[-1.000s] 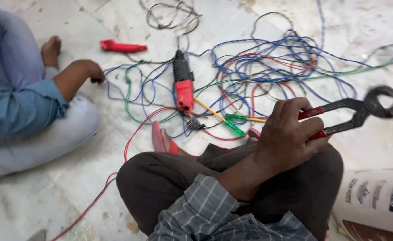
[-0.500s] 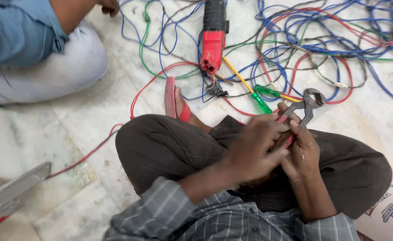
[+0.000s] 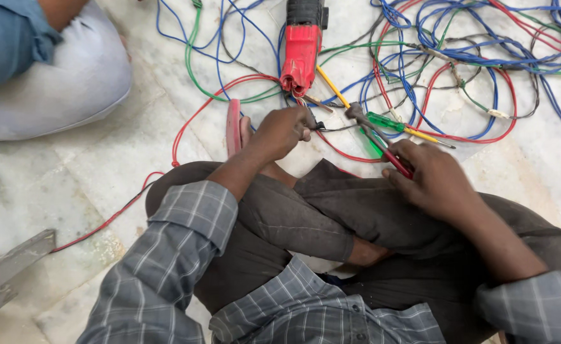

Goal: The person sits on the floor and uses a screwdriver and pliers to strip, twist, and connect multiple colored wires to a small electrical component. The person adjusts the connections and secures them with the tools.

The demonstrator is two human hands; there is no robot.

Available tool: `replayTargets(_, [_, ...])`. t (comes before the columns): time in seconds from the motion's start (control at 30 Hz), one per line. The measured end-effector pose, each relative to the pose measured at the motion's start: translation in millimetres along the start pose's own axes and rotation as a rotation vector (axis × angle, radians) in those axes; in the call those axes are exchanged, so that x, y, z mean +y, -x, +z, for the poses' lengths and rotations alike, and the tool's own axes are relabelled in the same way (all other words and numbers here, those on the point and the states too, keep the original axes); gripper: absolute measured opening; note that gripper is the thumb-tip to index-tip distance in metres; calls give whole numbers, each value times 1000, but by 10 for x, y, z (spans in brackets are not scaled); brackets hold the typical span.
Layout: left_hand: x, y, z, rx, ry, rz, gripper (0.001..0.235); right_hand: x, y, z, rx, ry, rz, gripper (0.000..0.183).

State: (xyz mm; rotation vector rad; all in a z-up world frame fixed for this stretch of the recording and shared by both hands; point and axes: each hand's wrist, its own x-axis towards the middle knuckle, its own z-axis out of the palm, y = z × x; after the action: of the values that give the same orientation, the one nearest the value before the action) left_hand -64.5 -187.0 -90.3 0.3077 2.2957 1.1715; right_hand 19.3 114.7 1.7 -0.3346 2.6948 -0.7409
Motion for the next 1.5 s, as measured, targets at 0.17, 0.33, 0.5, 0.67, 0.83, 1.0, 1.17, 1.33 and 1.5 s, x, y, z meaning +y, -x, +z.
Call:
replayTargets(0.17, [118,29,-92,-58,141,-83,14,12,-179,-95,-156,281,-93,34])
replayTargets(0.33, [155,-13,-133,3,76,58,13,-64,-273,19,-94,478,-247,35])
replayTargets(0.5, [165,-35,-108,-29,38,113,11,-89,-287,1,-55,556,-269,33])
replayTargets(0.67, [182,-36,-91,-23,5,157,11,-115,-292,-4,-34,600,-291,31])
replayTargets(0.83, [188,-44,-87,-49,19,131,12,-123,-281,5,0,602,-302,25])
replayTargets(1.0, [180,-47,-87,-66,39,107,14,-135,-270,-15,3,618,-313,26])
replayTargets(1.17, [186,-38,-108,-57,7,140,14,-148,-256,-34,4,640,-323,27])
replayTargets(1.33, [225,-31,-122,-73,-2,110,12,-127,-251,-40,-2,668,-334,28])
replayTargets(1.5, [261,-21,-152,-75,-13,124,9,-66,-255,-34,-20,630,-332,27])
